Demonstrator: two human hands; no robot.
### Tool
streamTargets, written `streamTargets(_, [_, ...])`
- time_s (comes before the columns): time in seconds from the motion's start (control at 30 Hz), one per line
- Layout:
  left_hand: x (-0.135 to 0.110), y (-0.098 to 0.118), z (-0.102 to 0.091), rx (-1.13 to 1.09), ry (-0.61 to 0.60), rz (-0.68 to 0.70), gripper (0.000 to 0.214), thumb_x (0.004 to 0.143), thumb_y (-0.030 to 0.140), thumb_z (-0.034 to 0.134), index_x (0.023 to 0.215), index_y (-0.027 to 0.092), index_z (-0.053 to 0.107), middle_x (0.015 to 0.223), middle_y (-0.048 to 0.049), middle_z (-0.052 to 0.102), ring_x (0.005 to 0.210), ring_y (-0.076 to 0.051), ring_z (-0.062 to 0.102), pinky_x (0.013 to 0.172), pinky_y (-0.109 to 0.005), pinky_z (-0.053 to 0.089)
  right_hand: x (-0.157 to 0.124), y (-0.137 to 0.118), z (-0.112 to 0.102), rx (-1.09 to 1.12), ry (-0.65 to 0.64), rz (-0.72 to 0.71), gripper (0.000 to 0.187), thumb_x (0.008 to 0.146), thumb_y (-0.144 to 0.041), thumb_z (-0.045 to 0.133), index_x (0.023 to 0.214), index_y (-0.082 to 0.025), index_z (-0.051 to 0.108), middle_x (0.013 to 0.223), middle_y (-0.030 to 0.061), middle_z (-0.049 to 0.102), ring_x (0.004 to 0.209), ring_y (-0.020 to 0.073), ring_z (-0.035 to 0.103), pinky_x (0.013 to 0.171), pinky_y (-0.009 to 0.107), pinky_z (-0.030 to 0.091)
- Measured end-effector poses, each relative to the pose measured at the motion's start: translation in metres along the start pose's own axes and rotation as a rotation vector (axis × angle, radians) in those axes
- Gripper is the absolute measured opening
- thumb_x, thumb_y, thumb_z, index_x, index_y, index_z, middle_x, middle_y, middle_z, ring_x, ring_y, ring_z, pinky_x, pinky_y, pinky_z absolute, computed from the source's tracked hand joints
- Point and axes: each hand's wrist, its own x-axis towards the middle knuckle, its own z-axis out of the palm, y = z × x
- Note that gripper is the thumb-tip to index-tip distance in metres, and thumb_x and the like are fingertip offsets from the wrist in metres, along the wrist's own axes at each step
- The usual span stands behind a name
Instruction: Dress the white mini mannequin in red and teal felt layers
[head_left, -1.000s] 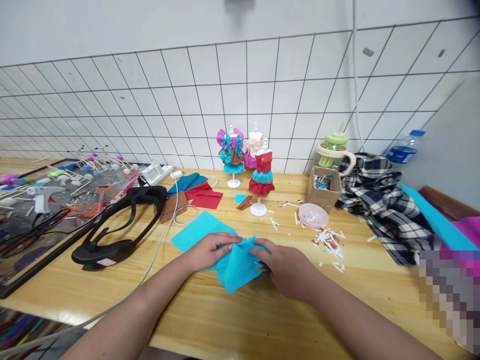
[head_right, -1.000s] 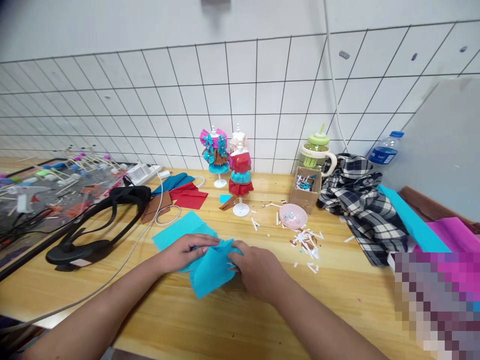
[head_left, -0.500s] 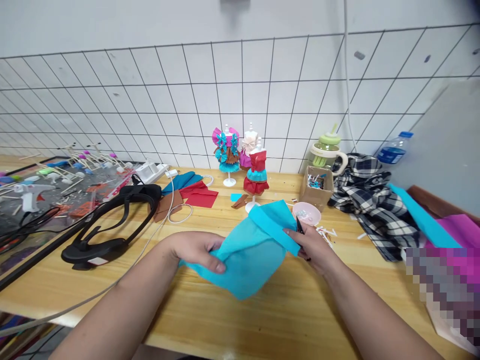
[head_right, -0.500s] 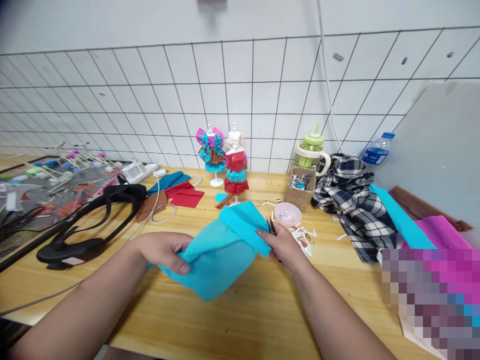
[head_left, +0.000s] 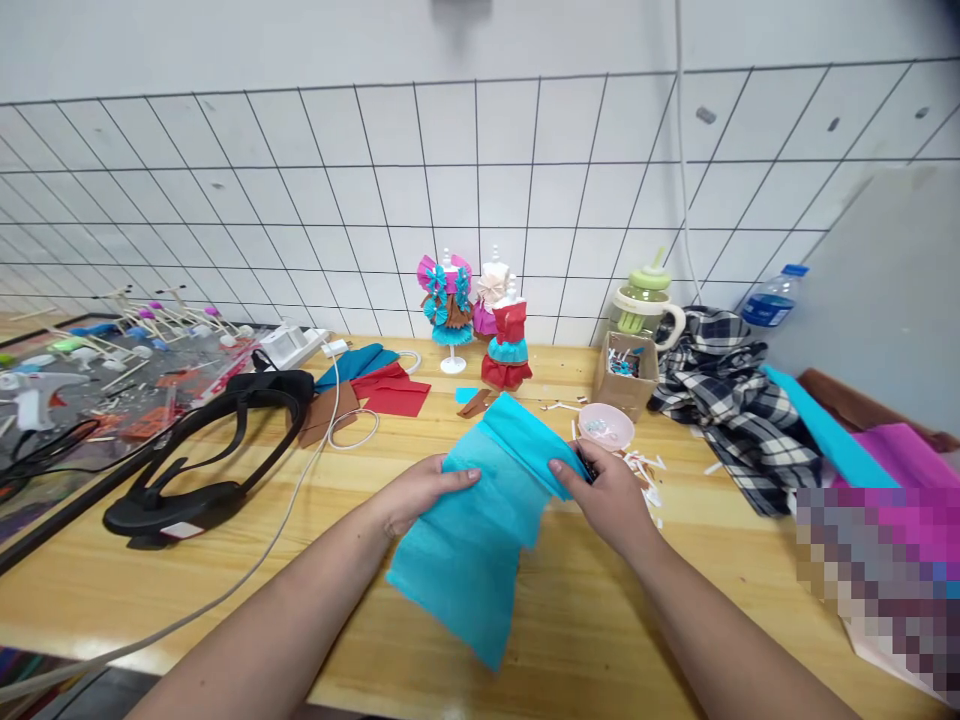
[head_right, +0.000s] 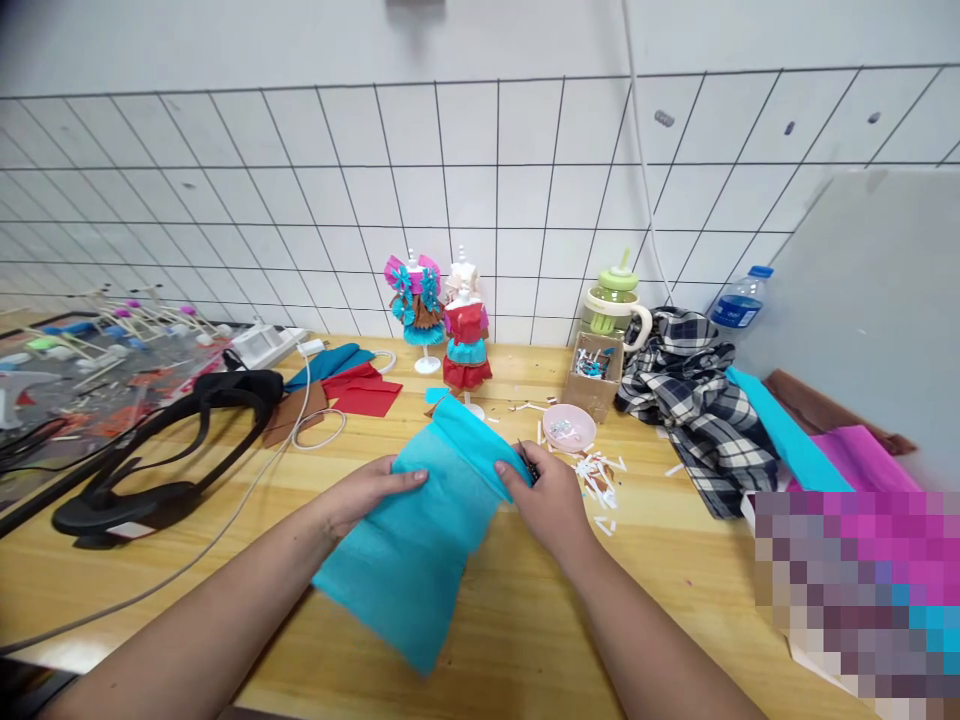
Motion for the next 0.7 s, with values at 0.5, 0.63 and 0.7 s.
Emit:
streamTargets(0.5, [0.004, -0.001, -0.007, -0.062, -0.087, 0.028, 0.069, 0.081, 0.065, 0.054, 0.122, 0.01, 0.062, 0.123, -0.0182, 0.065, 0.115, -0.032, 0.061, 0.099, -0.041, 0.046, -0.015, 0.004, 0.009, -0.601, -0.013, -0.691, 0.018, 0.084, -0.012, 0.055, 0.094, -0.023, 0.065, 0.11, 0.0068, 0.066, 0.091, 0.0211, 0.064, 0.066, 0.027, 0.047])
streamTargets(0.63, [0.004, -0.003, -0.007, 0.002, 0.023, 0.059, 0.042, 0.082, 0.037, 0.068, 0.115, 0.01, 0.066, 0.115, -0.0172, 0.07, 0.106, -0.029, 0.067, 0.096, -0.039, 0.049, -0.02, -0.001, 0.006, -0.465, -0.124, -0.657, 0.031, 0.081, -0.021, 0.059, 0.111, -0.025, 0.062, 0.119, 0.0091, 0.06, 0.088, 0.0212, 0.063, 0.067, 0.029, 0.049])
streamTargets(0.7, [0.003, -0.002, -0.006, -0.026, 0.096, 0.104, 0.038, 0.081, 0.031, 0.07, 0.112, 0.011, 0.067, 0.113, -0.0168, 0.071, 0.1, -0.028, 0.069, 0.091, -0.038, 0.052, -0.02, -0.004, 0.004, -0.257, -0.094, -0.514, 0.043, 0.083, -0.031, 0.058, 0.126, -0.025, 0.054, 0.122, 0.0104, 0.054, 0.078, 0.017, 0.06, 0.066, 0.029, 0.049])
